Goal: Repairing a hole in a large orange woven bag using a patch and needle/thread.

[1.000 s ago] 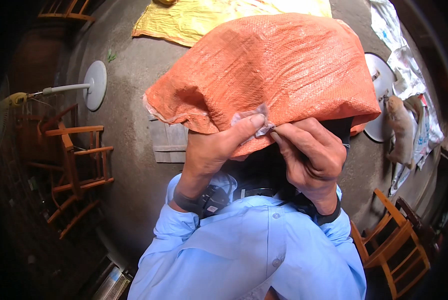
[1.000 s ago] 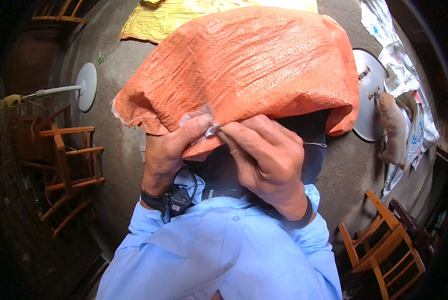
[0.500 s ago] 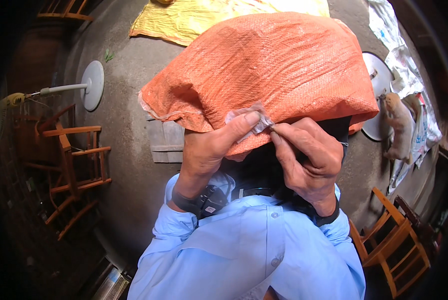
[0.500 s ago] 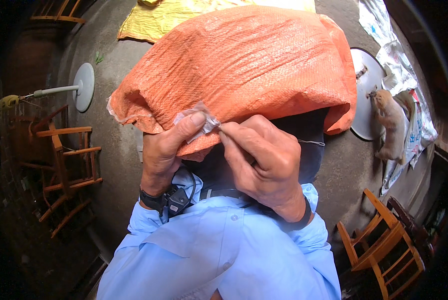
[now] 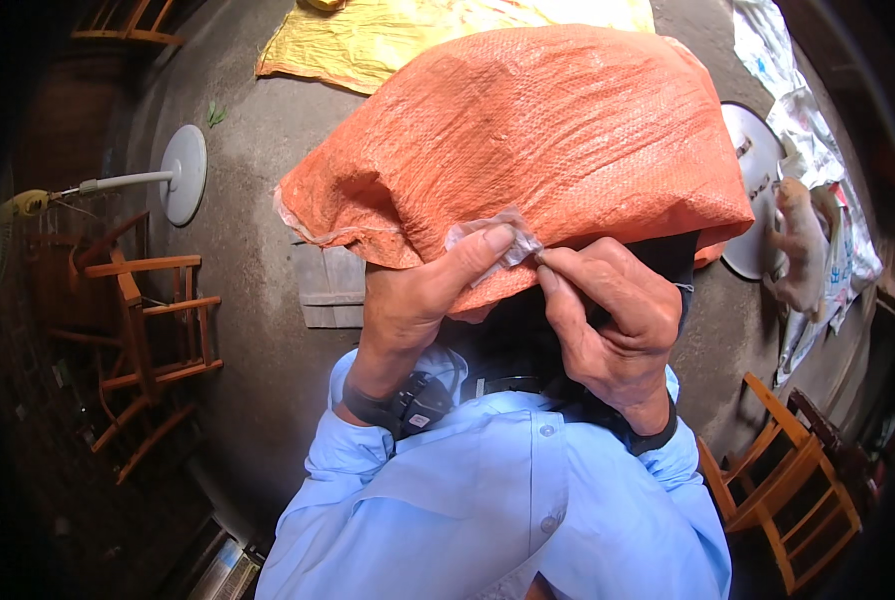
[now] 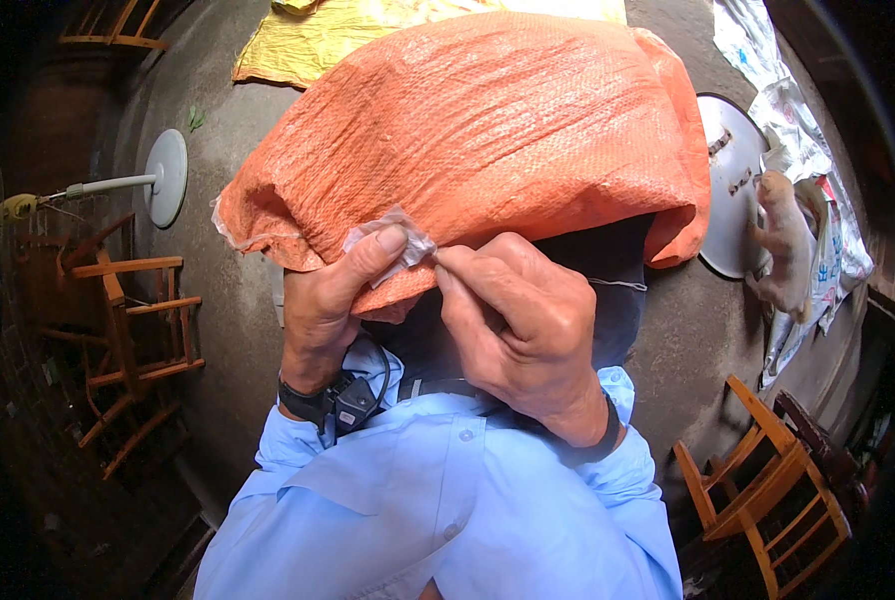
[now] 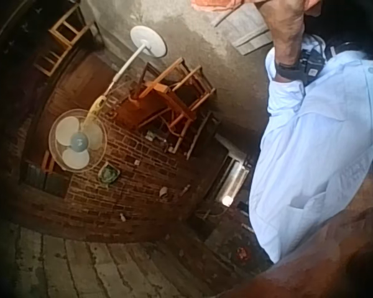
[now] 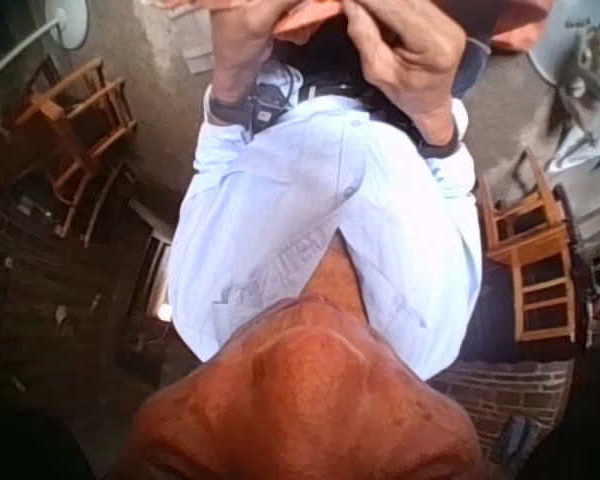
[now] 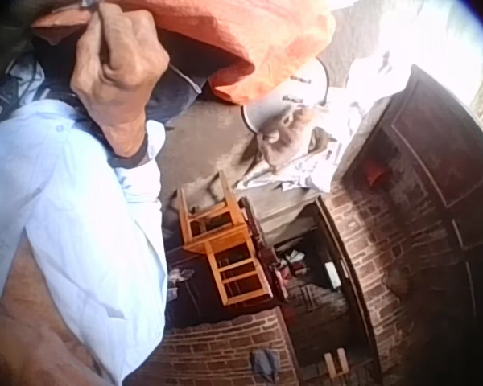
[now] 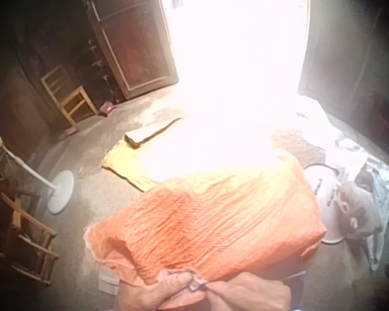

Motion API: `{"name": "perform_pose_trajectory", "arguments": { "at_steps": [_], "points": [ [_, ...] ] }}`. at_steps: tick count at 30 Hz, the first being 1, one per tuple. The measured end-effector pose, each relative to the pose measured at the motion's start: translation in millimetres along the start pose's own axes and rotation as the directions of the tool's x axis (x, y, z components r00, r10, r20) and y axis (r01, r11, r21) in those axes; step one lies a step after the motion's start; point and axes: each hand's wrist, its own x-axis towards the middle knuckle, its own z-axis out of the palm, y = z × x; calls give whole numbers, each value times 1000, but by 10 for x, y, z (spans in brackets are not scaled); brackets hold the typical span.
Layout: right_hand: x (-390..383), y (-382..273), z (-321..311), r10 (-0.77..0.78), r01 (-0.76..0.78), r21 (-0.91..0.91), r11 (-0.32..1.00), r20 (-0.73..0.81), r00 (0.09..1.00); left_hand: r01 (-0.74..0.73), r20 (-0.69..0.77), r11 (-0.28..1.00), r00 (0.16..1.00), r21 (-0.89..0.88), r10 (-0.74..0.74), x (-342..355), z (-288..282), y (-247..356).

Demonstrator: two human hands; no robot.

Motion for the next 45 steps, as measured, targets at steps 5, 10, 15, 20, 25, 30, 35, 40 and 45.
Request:
{"name": "perform_pose_trajectory", "arguments": {
  "at_steps": [5,10,15,20,25,30,35,40,45],
  "points": [
    [-2,-41,11,23,-23,-20,1000,-4,1000,-62,-18,996,998,63,63,4,4,-46],
    [-26,-52,53,42,-43,-31,999,-33,999,-164,-36,982,985,93,168,27,-3,-115],
    [-5,-87,81,40,-44,-94,995,-45,998,-203,-66,977,976,73,208,33,7,-130],
    [14,-93,88,13,-17,-158,987,-28,1000,-209,-86,976,973,61,213,45,-2,-155],
    [18,-106,90,-5,5,-229,973,1,1000,-251,-116,959,957,129,266,28,39,-142],
    [29,-128,90,3,7,-296,955,31,1000,-290,-25,937,954,196,300,16,13,-124],
    [66,-107,102,-28,30,-248,968,12,1000,-266,-22,957,962,117,271,15,19,-100],
    [23,-24,69,-34,30,-108,994,-28,999,-80,6,997,997,20,80,-21,-33,-57],
    [22,-22,94,-70,65,-85,994,-61,996,-59,70,998,996,6,58,-12,-117,-70]
  ]
}}
